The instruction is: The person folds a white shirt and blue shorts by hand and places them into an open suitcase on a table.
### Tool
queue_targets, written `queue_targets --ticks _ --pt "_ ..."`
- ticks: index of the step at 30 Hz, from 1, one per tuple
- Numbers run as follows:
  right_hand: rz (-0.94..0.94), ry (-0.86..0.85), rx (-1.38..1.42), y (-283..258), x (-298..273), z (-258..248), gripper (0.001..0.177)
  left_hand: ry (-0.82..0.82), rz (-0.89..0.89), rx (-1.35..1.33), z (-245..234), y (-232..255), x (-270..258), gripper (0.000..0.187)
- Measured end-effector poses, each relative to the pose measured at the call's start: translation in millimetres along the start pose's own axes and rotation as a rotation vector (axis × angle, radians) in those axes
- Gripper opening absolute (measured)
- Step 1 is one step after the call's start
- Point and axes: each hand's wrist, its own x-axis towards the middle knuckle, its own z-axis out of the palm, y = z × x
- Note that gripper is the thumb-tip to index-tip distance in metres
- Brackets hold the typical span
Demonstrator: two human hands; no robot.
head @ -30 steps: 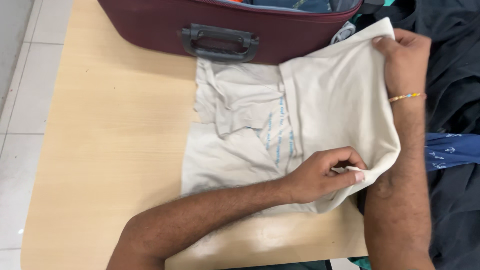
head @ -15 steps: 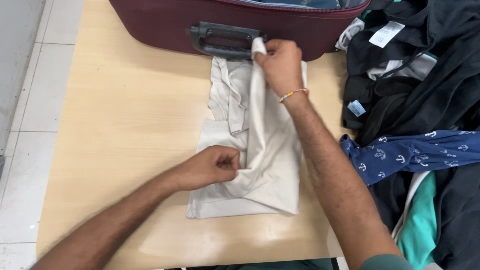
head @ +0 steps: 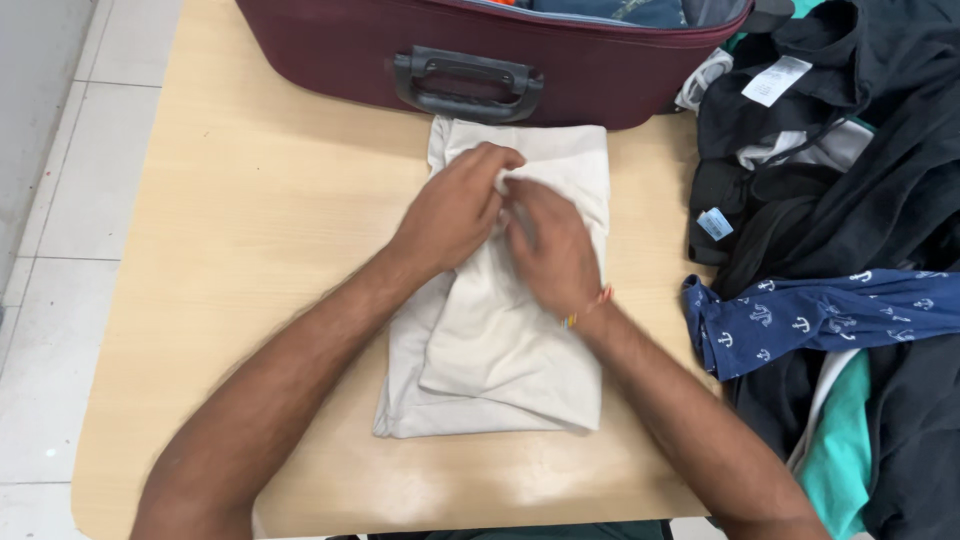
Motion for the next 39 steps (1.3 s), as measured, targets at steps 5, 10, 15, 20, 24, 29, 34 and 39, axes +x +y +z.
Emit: queue_targets --ticks 5,10,15,20,24,29,34,39 --pt "-0.186 -0.452 -0.223 -21.0 -38.5 -3.4 0.075 -0.221 0.224 0.291 31.9 -34.8 8.9 0.044" --pt "-0.257 -0.473 -0.245 -26.5 -56.8 -9.9 0.070 -0.213 0.189 0.301 29.3 -45.6 2.0 0.052" --pt "-0.128 -0.157 -0.092 -3.6 -59.0 -40.4 0.053 0.054 0.002 0.492 21.7 -33.2 -17.8 0.054" --pt "0.175 0.014 -0.395 17.6 -41.4 -70.7 0.048 0.171 -0.168 0.726 0.1 -8.0 -43.5 0.088" --pt "0.470 -0.153 -0.285 20.8 -35.0 -71.3 0.044 -0.061 -0.398 0.648 -0.3 17.7 -50.3 0.078" --pt "0.658 -0.176 0.054 40.2 -39.2 -61.5 0.030 -0.076 -0.437 0.366 10.3 28.0 -45.0 0.040" --pt "0.659 -0.004 0.850 70.6 -47.5 -47.2 0.018 -0.013 -0.633 -0.088 26.1 10.8 -47.0 0.037" --pt "0.540 0.172 1.066 72.6 -39.5 -62.2 0.030 0.256 -0.288 -0.833 42.7 -21.7 -32.2 0.038"
